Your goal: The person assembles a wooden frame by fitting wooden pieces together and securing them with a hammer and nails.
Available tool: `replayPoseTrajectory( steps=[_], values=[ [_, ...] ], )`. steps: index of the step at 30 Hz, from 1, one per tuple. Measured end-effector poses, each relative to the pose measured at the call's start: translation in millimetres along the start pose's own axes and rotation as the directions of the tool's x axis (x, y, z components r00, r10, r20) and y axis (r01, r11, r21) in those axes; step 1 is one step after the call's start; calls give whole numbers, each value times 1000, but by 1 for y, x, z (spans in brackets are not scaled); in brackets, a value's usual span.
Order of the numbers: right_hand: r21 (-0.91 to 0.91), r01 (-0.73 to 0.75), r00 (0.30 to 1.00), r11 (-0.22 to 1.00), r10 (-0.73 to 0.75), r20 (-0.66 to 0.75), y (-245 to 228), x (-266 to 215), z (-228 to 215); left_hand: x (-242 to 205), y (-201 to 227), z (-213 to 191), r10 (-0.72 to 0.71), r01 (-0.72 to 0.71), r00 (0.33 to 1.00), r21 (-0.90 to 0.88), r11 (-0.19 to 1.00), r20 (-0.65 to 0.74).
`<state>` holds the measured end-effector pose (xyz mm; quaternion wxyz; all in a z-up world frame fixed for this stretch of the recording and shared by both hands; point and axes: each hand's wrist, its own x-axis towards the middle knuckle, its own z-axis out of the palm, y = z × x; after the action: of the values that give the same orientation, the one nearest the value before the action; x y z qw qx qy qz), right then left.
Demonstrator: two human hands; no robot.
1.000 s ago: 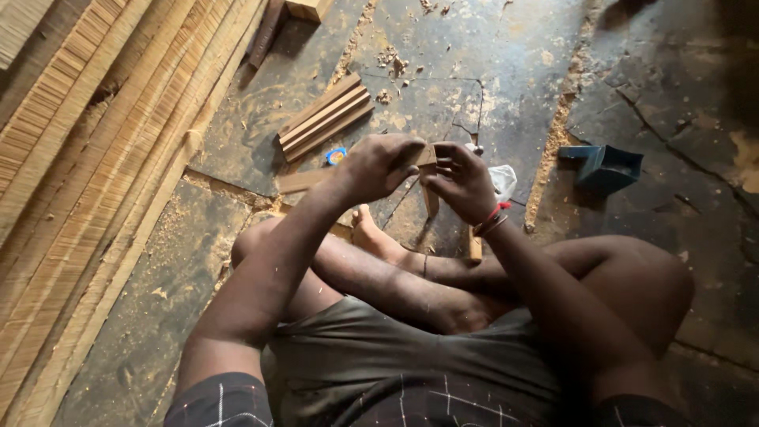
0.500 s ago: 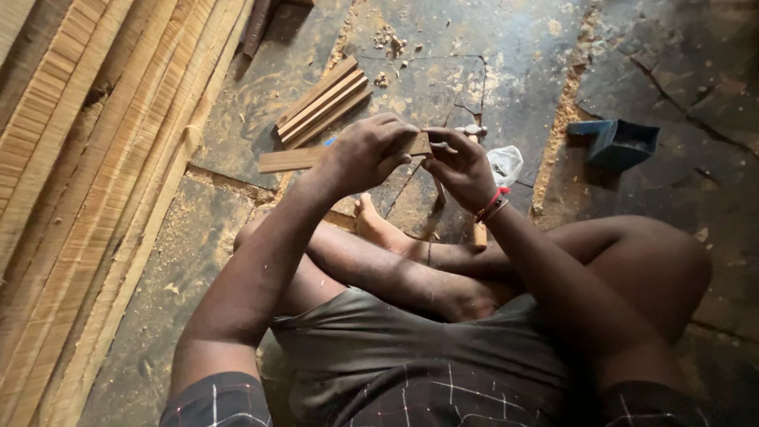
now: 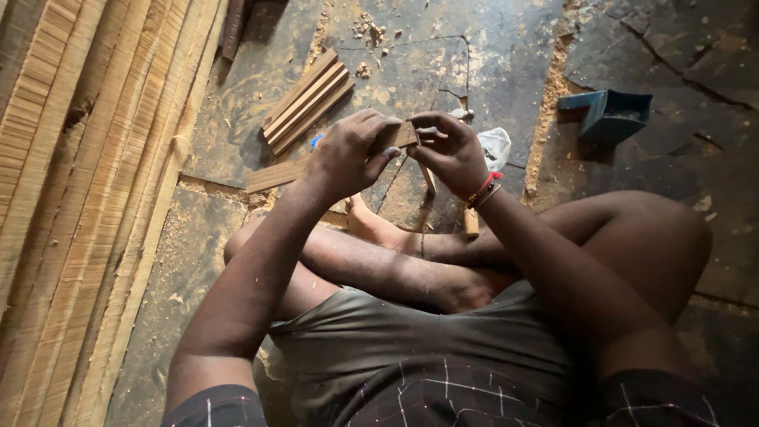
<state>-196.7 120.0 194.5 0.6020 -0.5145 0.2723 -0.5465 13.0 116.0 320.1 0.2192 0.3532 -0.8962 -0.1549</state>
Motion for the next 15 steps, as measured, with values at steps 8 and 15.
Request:
replayPoseTrajectory(
  steps=[8, 15],
  values=[
    [31, 8, 999, 999, -10, 37, 1, 3, -7, 9, 3, -1, 8, -8, 1000, -9, 1000, 13],
    [64, 13, 996, 998, -18, 90, -2, 5, -14, 12, 2, 1, -38, 39, 999, -24, 999, 33]
  ],
)
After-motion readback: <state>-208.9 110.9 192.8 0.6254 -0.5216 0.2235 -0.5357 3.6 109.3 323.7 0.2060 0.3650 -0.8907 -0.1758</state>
